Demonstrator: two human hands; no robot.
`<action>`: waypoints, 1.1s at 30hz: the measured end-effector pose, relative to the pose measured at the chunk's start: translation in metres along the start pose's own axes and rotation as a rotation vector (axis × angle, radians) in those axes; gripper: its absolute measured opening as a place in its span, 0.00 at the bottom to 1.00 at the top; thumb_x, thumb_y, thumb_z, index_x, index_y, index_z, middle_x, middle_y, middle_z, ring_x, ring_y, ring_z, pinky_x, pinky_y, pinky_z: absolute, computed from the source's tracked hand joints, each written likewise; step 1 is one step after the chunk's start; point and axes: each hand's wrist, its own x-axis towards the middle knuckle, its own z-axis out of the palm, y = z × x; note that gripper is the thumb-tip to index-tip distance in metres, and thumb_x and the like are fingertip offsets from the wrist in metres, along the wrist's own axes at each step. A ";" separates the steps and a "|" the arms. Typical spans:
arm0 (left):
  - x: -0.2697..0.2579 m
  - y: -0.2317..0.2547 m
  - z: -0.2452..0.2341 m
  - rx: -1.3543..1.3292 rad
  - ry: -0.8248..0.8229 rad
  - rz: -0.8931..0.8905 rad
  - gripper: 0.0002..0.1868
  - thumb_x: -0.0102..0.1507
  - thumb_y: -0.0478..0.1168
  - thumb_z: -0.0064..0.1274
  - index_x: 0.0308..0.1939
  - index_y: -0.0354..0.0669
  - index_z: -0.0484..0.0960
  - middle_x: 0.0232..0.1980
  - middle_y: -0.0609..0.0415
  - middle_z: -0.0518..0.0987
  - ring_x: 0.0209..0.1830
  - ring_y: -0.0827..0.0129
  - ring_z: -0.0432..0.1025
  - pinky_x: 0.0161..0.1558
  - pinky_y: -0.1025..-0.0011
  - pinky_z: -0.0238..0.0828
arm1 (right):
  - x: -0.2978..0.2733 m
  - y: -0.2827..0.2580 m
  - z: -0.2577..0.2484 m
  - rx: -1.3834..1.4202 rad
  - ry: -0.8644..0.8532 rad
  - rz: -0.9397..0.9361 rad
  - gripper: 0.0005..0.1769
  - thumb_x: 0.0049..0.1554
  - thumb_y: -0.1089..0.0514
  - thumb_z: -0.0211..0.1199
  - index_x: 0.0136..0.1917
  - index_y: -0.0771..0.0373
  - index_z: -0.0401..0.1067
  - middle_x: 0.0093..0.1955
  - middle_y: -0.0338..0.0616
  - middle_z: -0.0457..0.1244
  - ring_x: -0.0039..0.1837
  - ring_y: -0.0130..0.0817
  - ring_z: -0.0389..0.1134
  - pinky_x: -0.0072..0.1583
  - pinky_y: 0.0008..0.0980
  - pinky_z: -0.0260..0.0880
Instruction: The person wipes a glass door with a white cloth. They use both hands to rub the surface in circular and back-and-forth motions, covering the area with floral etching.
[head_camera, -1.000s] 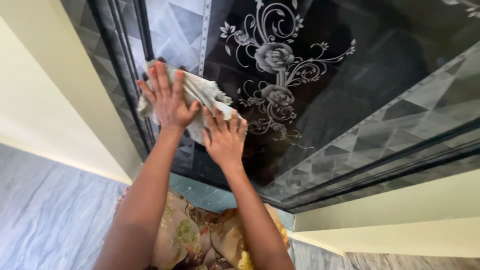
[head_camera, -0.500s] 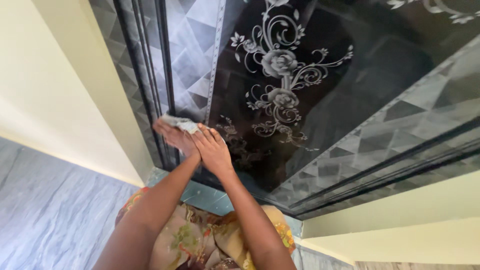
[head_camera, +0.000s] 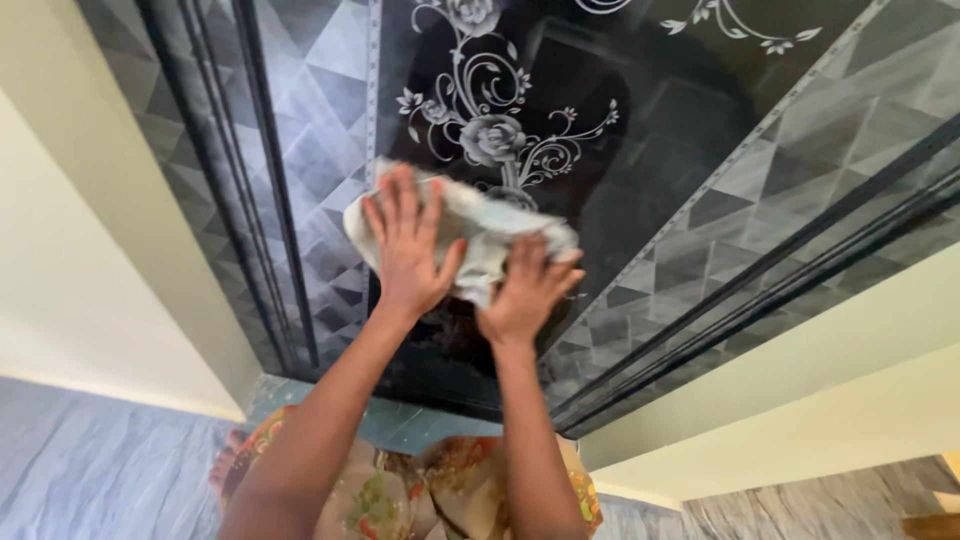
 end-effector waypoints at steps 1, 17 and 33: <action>0.011 0.013 -0.012 -0.008 -0.043 0.021 0.45 0.67 0.55 0.56 0.84 0.55 0.51 0.87 0.40 0.38 0.87 0.41 0.31 0.81 0.38 0.23 | 0.013 0.003 -0.024 0.019 0.008 0.053 0.46 0.56 0.39 0.58 0.81 0.61 0.54 0.86 0.50 0.40 0.85 0.68 0.22 0.78 0.71 0.18; -0.010 -0.011 0.100 0.282 0.134 0.170 0.36 0.73 0.67 0.43 0.80 0.55 0.67 0.85 0.47 0.49 0.86 0.45 0.36 0.77 0.30 0.24 | 0.014 0.040 0.042 -0.075 0.124 0.056 0.22 0.69 0.42 0.49 0.69 0.54 0.64 0.85 0.59 0.41 0.86 0.76 0.27 0.81 0.76 0.25; -0.189 -0.072 0.164 0.205 -0.510 0.140 0.32 0.63 0.53 0.45 0.62 0.29 0.75 0.79 0.41 0.60 0.80 0.45 0.49 0.72 0.32 0.37 | -0.166 0.091 0.169 -0.152 -0.019 -0.280 0.32 0.62 0.40 0.50 0.74 0.54 0.70 0.76 0.49 0.58 0.82 0.59 0.46 0.76 0.68 0.35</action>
